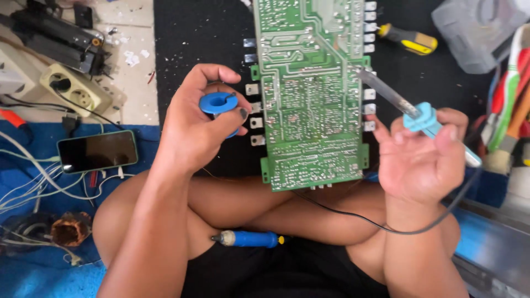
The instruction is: Repairing a circuit board using a soldering iron, desoldering pump, and utility knife
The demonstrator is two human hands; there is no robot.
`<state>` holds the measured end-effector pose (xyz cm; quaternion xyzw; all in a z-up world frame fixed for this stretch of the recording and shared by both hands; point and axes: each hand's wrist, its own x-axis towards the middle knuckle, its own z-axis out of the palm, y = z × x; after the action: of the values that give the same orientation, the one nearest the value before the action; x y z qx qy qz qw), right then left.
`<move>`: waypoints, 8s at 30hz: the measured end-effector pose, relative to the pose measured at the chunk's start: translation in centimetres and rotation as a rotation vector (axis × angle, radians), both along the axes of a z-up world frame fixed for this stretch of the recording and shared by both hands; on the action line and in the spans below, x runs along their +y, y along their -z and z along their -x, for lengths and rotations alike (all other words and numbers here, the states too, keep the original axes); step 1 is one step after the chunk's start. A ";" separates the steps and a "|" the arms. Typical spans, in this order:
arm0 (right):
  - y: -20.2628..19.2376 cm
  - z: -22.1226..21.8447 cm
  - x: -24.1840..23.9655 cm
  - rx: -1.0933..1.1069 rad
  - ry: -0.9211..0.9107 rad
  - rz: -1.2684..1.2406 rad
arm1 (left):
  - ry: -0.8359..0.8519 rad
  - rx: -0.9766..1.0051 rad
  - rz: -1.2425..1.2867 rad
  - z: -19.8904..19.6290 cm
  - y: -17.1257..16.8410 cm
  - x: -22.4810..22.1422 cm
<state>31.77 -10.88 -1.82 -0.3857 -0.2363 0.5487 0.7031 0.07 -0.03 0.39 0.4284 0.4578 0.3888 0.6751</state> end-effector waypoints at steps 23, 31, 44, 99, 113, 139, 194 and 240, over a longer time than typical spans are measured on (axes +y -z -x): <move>0.1 3.1 -0.4 0.284 -0.287 -0.195 | -0.216 -0.018 -0.079 2.3 -0.8 -1.2; -1.8 1.8 -2.3 0.213 -0.150 -0.180 | -0.273 0.091 -0.104 2.4 -0.7 -2.0; -1.0 -0.8 -2.8 -0.357 0.347 -0.089 | -0.336 0.026 -0.378 1.5 -0.8 -0.9; 3.0 -3.0 -1.6 -0.162 0.188 0.115 | -0.548 -0.257 -0.205 1.3 1.6 1.4; 1.8 -1.9 -0.9 -0.131 0.213 0.144 | -0.553 -0.262 -0.198 1.4 1.5 1.3; 1.6 -2.0 -1.2 -0.049 0.160 0.099 | -0.669 -0.294 -0.106 1.4 1.8 1.7; 0.6 -0.1 -2.0 -0.224 0.151 -0.164 | -0.287 -0.124 -0.634 0.4 0.7 -1.1; 0.4 -1.4 -1.8 -0.462 0.237 0.082 | 0.218 0.619 -0.588 -5.4 -3.9 1.8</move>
<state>33.18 -12.63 -2.23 -0.5540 -0.3211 0.3689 0.6736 5.49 1.75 4.24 0.7444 0.4605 0.2823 0.3925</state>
